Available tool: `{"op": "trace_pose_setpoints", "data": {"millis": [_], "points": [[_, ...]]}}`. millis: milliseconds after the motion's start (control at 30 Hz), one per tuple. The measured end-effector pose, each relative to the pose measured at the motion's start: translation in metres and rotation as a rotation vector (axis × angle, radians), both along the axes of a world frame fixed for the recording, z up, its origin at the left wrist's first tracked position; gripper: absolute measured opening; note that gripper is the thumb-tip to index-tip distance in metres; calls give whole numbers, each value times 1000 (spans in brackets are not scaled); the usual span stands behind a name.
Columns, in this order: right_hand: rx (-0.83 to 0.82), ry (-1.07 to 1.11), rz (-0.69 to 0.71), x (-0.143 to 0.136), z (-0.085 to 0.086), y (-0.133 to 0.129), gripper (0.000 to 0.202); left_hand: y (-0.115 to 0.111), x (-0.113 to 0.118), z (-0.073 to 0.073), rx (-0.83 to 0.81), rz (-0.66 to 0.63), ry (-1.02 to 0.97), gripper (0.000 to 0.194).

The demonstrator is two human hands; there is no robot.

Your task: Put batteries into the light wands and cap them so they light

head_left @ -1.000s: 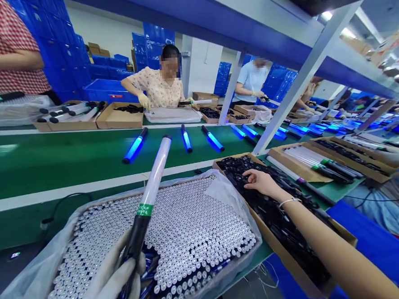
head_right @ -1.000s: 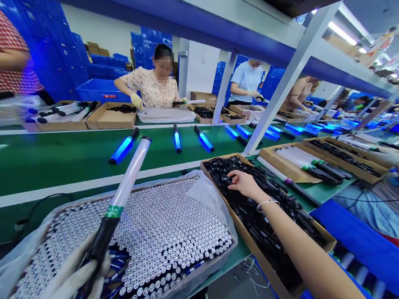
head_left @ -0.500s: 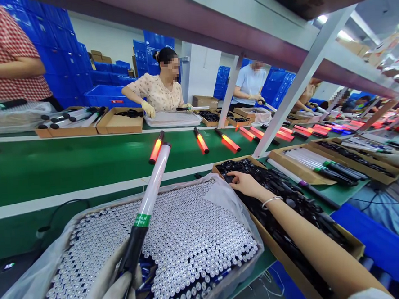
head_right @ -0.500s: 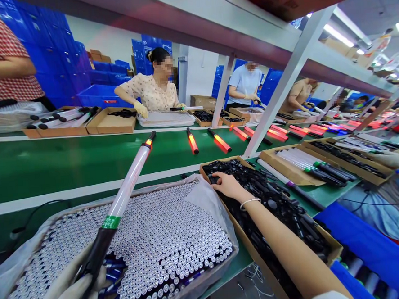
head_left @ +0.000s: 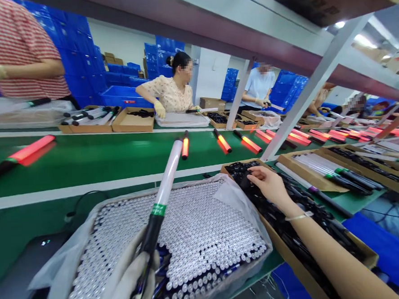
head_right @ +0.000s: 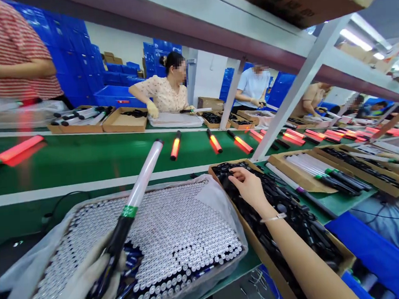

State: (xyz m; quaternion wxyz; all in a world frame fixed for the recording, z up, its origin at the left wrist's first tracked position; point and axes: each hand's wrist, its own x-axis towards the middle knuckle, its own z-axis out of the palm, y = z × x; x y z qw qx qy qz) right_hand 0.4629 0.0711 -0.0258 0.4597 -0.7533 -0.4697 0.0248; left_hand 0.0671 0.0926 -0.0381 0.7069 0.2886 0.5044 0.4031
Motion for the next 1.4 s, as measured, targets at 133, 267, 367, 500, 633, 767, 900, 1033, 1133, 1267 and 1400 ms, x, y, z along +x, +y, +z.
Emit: {"op": "trace_pose_setpoints", "data": {"millis": [133,267,367,500,633,767,900,1033,1133,1267,1400], "points": [[84,205,299,-122,27,-13,32,-10,7,6,98,-15,-196,56],[84,277,550,-230,33,-29,17,-15,3,8,222,-51,-214,60],[75,278,604,-268,26,-31,14,-19,-8,9,328,20,-171,62],[88,245,643,-284,18,-28,14,-22,-21,8,431,38,-191,62],[142,120,653,-290,17,-31,13,-25,-22,5,452,35,-214,60],[188,31,664,-287,21,-34,15,-28,-20,1,444,14,-241,57],[161,-1,709,-279,27,-36,17,-29,-18,0,485,-31,-239,57],[206,-94,723,-281,26,-37,20,-27,-16,0,570,13,-178,51],[288,-99,569,-288,16,-36,39,-26,-15,3,647,41,-66,43],[239,84,468,-298,-1,-29,57,-32,-19,7,565,-9,15,51],[135,306,543,-287,-16,-30,57,-23,-37,11,384,-24,-31,61]]}}
